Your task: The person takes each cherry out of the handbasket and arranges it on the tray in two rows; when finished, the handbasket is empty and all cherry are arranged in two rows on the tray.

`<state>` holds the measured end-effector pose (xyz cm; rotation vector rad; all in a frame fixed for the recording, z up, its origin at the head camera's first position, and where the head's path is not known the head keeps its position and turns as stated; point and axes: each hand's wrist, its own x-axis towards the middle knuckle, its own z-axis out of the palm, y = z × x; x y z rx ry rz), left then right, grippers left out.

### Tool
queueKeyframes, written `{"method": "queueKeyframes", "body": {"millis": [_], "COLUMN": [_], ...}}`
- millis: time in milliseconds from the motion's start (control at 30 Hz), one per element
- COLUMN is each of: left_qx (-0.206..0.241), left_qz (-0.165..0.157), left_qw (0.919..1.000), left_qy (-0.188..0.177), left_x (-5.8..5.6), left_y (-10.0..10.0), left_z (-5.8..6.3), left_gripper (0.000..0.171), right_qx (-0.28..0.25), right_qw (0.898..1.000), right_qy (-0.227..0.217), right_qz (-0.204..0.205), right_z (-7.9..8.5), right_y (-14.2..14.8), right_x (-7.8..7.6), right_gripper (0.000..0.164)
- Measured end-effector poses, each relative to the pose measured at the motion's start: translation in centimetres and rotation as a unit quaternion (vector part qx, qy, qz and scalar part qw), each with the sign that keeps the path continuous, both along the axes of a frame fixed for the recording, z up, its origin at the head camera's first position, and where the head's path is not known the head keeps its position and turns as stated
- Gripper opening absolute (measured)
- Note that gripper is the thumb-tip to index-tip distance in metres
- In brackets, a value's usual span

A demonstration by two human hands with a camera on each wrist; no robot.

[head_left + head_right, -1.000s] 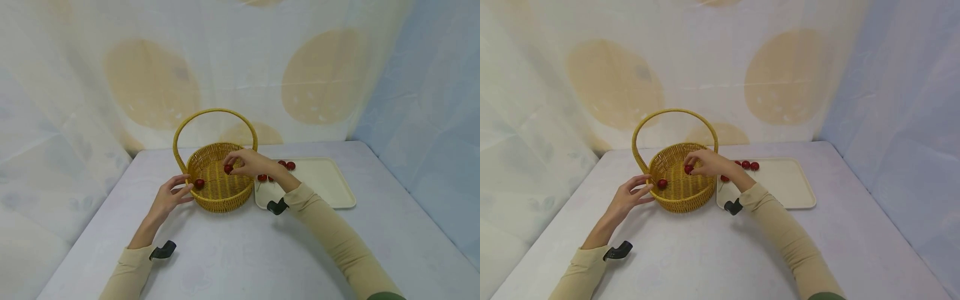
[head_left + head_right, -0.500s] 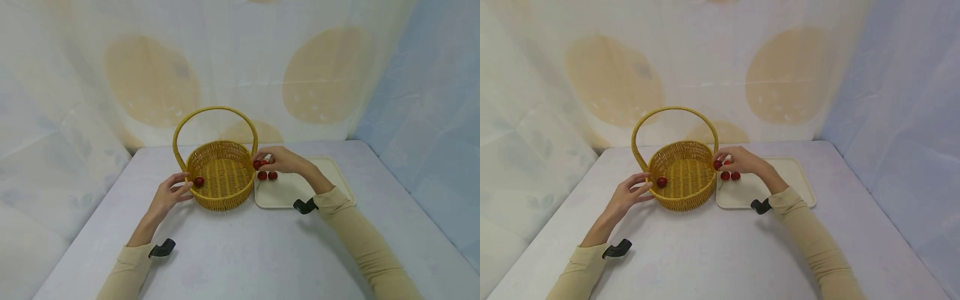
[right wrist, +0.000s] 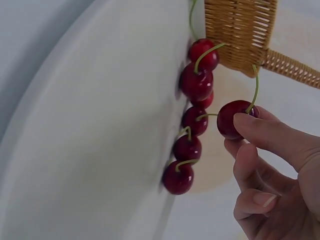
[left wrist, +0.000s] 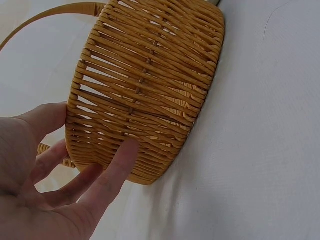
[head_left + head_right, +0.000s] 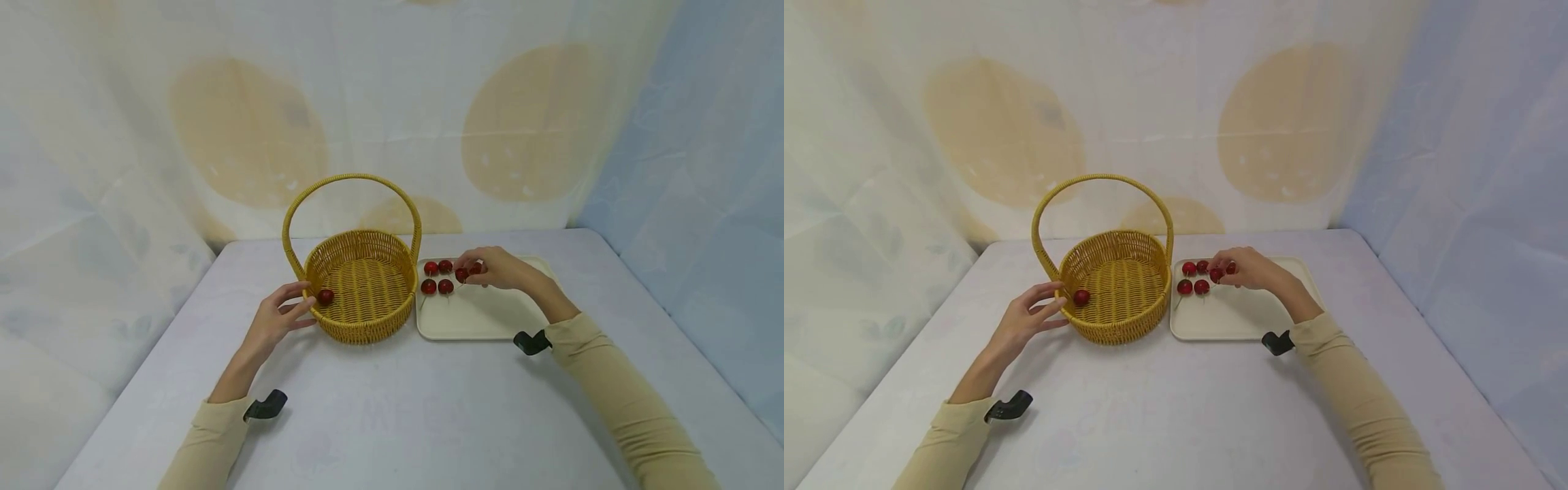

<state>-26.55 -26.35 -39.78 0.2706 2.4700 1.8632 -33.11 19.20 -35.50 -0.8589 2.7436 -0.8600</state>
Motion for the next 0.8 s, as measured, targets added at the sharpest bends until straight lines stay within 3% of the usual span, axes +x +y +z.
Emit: {"method": "queueKeyframes", "body": {"millis": [467, 800], "left_qx": [0.0, -0.001], "left_qz": [0.001, 0.0], "left_qw": [1.0, 1.0], "left_qy": [-0.004, -0.001], "left_x": [-0.1, 0.1], "left_y": [0.0, 0.1], "left_z": [-0.2, 0.1], "left_gripper": [0.064, 0.064], "right_qx": [0.036, 0.061], "right_qw": [0.999, 0.998], "right_qy": [-0.02, 0.0], "right_qz": [-0.002, 0.012], "right_z": [-1.8, -2.4], "right_y": [0.3, 0.0], "right_x": [-1.1, -1.4], "right_gripper": [0.033, 0.032]}}
